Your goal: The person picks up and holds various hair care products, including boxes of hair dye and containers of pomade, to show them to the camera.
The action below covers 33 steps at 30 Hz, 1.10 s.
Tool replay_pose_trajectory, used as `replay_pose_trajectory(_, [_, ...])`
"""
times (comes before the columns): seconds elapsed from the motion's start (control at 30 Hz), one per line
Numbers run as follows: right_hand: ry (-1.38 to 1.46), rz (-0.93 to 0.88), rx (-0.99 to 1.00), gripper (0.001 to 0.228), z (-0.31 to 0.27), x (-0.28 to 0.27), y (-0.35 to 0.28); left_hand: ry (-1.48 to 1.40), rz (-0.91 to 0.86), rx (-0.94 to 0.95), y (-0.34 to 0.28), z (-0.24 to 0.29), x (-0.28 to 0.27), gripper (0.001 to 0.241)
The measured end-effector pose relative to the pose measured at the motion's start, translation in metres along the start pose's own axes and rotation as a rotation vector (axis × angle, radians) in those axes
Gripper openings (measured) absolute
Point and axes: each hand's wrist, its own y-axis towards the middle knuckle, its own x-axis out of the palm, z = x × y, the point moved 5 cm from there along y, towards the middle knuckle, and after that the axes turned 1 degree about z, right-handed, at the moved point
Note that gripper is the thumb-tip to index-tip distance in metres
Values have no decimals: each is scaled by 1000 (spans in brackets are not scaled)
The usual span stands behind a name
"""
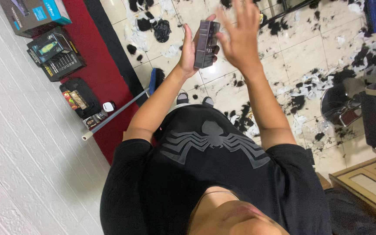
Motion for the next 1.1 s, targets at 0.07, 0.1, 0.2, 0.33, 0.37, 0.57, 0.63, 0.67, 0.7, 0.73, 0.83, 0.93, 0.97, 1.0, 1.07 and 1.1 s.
replay_pose_trajectory(0.07, [249, 143, 171, 51, 15, -9, -5, -268, -179, -31, 0, 5, 13, 79])
replay_pose_trajectory(0.1, [249, 142, 167, 51, 10, -5, -8, -268, -179, -27, 0, 11, 14, 79])
replay_pose_trajectory(0.2, [94, 141, -64, 46, -33, 7, -17, -395, -6, -183, 2, 18, 8, 83])
replay_pose_trajectory(0.33, [118, -119, -106, 60, -41, 16, -7, -522, 9, -229, -3, 15, 0, 78])
replay_pose_trajectory(0.37, [113, -213, 80, 66, -25, 18, 0, -464, -50, -195, -2, 15, -1, 77])
replay_pose_trajectory(0.57, [89, 15, 97, 71, -27, 6, -6, -598, 0, -210, 2, 13, -4, 77])
replay_pose_trajectory(0.63, [99, -41, -39, 66, -43, 28, -16, -548, -75, -232, 1, 12, -2, 77])
replay_pose_trajectory(0.67, [109, -97, -184, 60, -52, 42, -22, -499, -150, -245, 2, 13, -1, 77])
replay_pose_trajectory(0.7, [106, -88, -169, 60, -42, 49, -26, -494, -155, -261, 3, 11, -1, 77])
replay_pose_trajectory(0.73, [246, -1, 127, 57, -11, 50, -26, -477, -153, -251, 4, 10, -2, 76])
replay_pose_trajectory(0.83, [587, 230, 534, 55, 44, 44, -52, -464, -141, -241, 11, -6, -2, 74])
replay_pose_trajectory(0.93, [636, 362, 639, 56, 55, 24, -79, -407, -52, -230, 22, -32, -5, 70])
replay_pose_trajectory(0.97, [480, 343, 636, 55, 54, 13, -89, -352, 23, -218, 29, -44, -6, 67])
replay_pose_trajectory(1.0, [479, 351, 657, 55, 50, 8, -99, -349, 23, -239, 34, -57, -3, 67])
replay_pose_trajectory(1.07, [234, 316, 353, 78, 29, 0, -98, -309, 102, -252, 49, -81, 1, 59])
replay_pose_trajectory(1.1, [226, 325, 372, 78, 33, -3, -105, -305, 93, -272, 54, -96, 9, 59])
